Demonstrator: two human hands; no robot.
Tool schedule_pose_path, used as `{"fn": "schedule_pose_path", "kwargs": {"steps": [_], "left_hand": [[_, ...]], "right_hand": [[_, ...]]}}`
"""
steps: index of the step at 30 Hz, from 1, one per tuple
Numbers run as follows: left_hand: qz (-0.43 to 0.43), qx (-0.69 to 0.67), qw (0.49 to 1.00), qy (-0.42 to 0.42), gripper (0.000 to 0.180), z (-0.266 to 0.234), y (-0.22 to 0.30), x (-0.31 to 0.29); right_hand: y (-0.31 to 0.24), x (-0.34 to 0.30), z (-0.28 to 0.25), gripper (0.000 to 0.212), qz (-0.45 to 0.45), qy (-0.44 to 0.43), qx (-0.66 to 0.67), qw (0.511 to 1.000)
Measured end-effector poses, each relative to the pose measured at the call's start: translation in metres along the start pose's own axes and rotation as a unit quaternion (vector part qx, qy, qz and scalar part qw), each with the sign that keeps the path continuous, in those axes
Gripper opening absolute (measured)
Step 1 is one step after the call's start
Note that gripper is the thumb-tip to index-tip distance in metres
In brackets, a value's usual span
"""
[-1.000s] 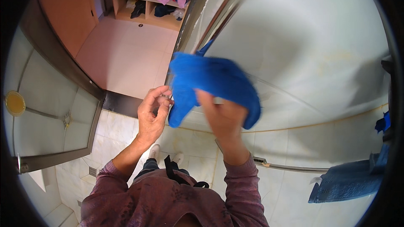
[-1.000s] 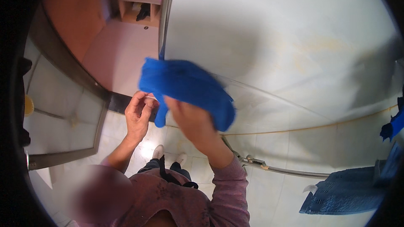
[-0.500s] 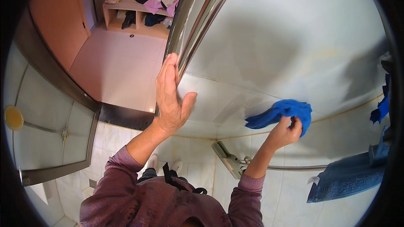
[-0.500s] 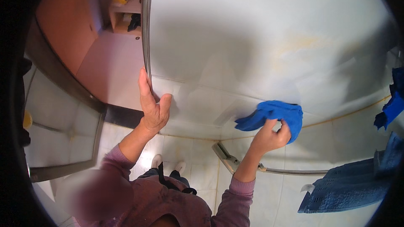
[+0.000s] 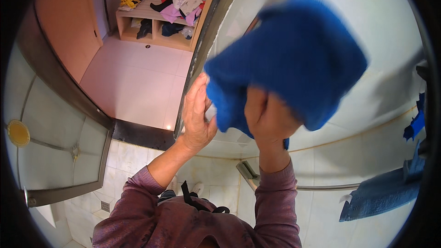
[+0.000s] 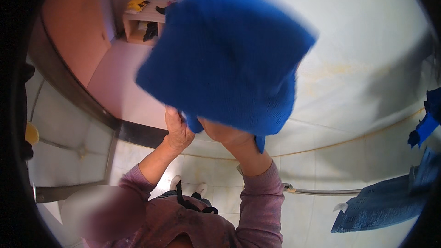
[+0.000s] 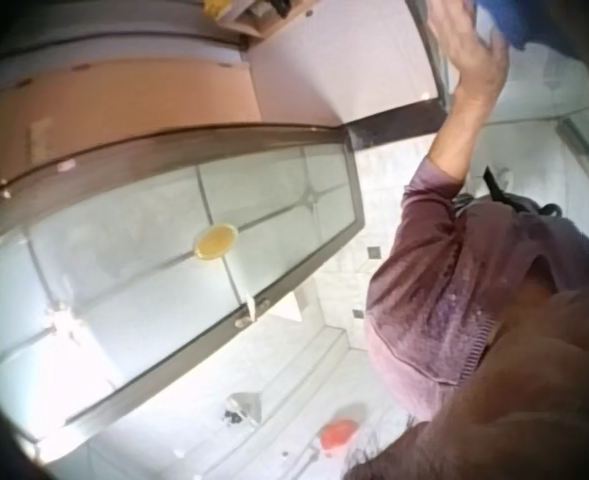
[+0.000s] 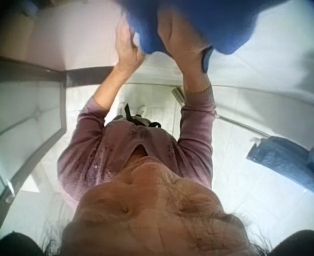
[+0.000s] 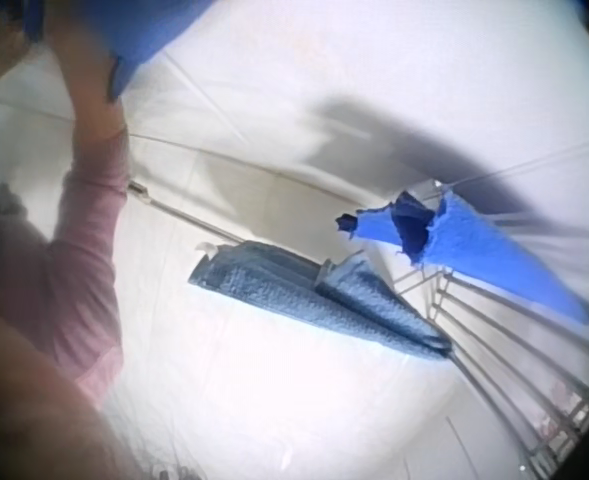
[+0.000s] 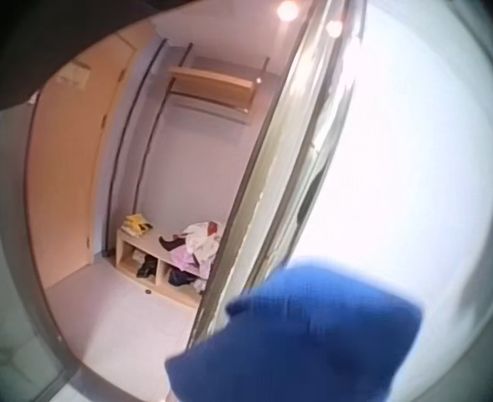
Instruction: The person wipes the bathroom walls with a blue cloth, moving from the upper wall near the shower door down to the lower wall beside the toilet. They also wipe the metal shower door frame and the wall around the shower fixtures.
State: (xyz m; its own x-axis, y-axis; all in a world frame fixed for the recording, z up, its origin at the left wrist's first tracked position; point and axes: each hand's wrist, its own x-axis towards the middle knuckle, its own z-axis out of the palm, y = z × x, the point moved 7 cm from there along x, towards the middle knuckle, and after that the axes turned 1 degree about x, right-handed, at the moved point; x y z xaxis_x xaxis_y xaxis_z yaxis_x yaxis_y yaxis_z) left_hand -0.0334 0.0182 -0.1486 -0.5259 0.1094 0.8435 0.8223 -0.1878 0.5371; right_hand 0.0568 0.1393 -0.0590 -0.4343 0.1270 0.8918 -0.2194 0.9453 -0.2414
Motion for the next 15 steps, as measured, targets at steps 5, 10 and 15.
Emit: {"fn": "schedule_pose_path", "kwargs": {"steps": [5, 10, 15], "left_hand": [[0.019, 0.058, 0.998, -0.025, 0.062, 0.004, -0.005, -0.008], [0.002, -0.035, 0.999, -0.010, 0.060, 0.005, -0.007, -0.005], [0.060, 0.027, 0.998, 0.012, 0.065, 0.000, 0.006, 0.005]], "right_hand": [[-0.011, 0.019, -0.007, 0.041, -0.015, 0.024, -0.034, 0.999], [0.005, -0.021, -0.006, 0.039, 0.022, -0.003, -0.037, 0.999], [0.015, -0.065, -0.019, 0.037, 0.070, -0.087, -0.085, 0.990]]}}
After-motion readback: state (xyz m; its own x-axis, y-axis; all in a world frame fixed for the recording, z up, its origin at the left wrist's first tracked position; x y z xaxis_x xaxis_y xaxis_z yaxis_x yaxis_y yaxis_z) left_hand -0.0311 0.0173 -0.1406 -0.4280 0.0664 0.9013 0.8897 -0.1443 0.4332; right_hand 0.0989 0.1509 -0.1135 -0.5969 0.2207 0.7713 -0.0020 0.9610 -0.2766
